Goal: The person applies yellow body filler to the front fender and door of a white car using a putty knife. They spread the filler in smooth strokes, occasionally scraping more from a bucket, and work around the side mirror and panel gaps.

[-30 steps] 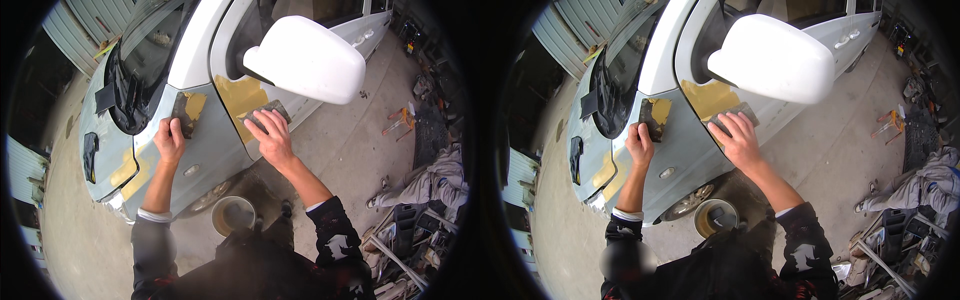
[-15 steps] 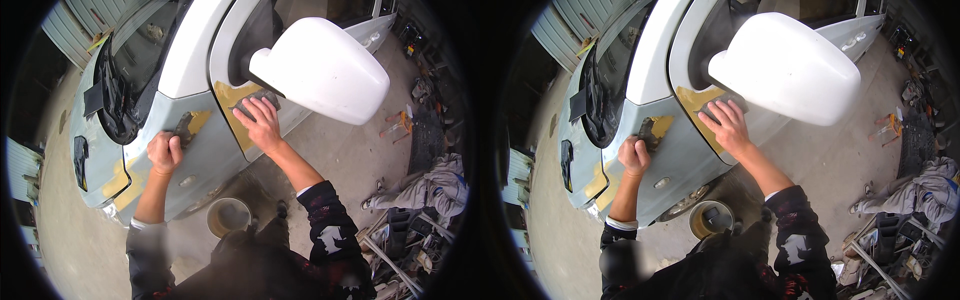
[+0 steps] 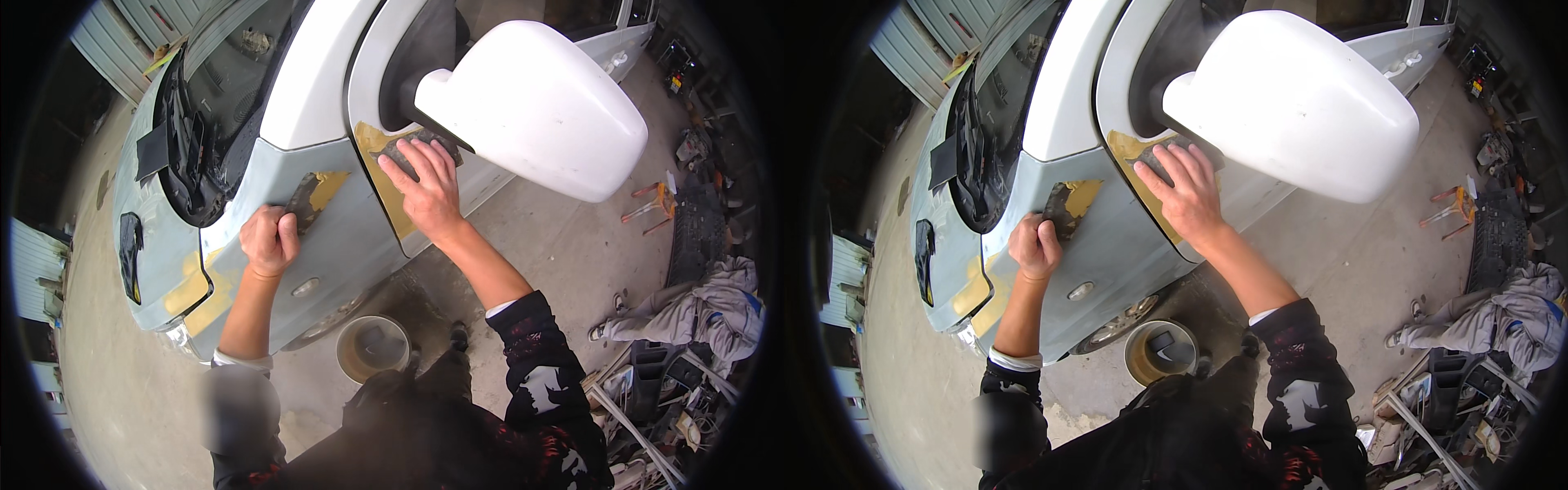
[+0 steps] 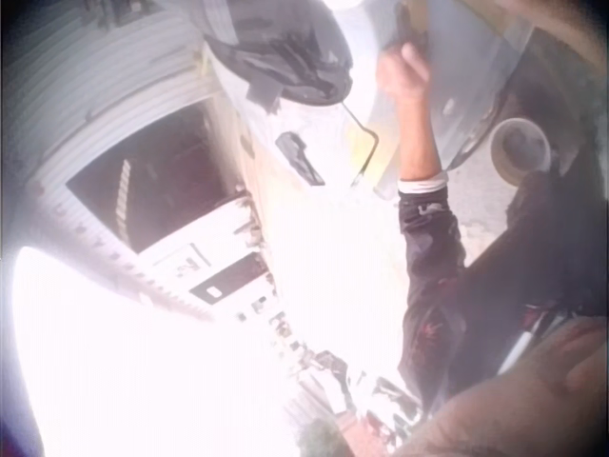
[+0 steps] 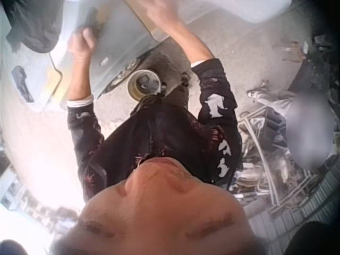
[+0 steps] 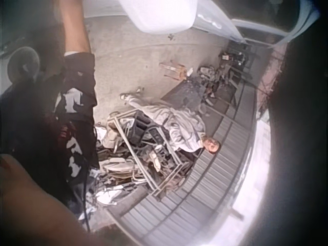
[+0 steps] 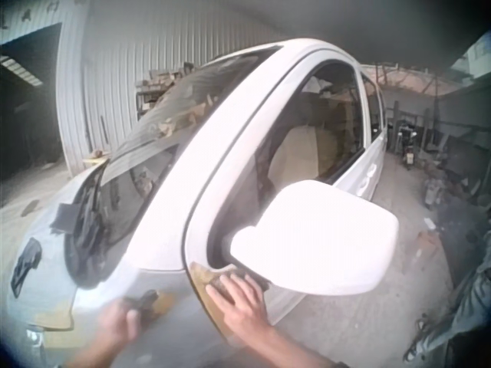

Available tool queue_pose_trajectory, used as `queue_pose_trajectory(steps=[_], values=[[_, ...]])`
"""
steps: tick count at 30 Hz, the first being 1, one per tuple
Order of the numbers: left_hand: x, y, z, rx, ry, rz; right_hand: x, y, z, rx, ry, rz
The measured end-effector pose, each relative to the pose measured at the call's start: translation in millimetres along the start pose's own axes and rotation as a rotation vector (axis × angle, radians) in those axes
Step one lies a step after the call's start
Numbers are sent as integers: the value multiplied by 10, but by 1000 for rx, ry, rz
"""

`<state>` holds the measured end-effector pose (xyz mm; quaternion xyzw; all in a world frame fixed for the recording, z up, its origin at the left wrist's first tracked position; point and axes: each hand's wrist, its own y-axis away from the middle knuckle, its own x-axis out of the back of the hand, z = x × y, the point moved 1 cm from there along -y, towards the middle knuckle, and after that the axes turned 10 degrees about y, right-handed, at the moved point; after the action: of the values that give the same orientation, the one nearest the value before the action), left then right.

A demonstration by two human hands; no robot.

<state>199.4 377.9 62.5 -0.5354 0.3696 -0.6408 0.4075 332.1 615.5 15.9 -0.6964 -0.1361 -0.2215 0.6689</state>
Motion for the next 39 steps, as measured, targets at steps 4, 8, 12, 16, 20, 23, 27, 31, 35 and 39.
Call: queue_pose_trajectory(steps=[4, 8, 12, 16, 20, 23, 27, 31, 35, 39], values=[[-26, 29, -19, 9, -5, 25, -45, 321, -36, 33, -20, -54], [-16, 48, -10, 42, 9, -1, -11, 599, 23, 83, -17, -110], [-30, 16, -26, -13, -9, 17, 141, 587, 128, 82, -3, -124], [-29, 20, -8, 18, -14, 13, 189, 292, 201, 15, 29, -30], [-25, 11, -14, -9, -12, -4, 58, 37, 261, -37, -14, 28], [-18, 15, -17, -8, -8, -2, -38, 76, 250, -27, -30, 0], [-17, 29, -8, 19, -3, -18, 33, 297, 204, 27, 1, -70], [-14, 18, -2, 4, 2, -14, 186, 249, 209, 27, -4, -81], [-10, 10, -3, 16, 2, -30, 151, 8, 153, 7, -37, -11], [-11, 5, -13, -3, 5, -31, -31, 9, 33, -17, -30, 32]])
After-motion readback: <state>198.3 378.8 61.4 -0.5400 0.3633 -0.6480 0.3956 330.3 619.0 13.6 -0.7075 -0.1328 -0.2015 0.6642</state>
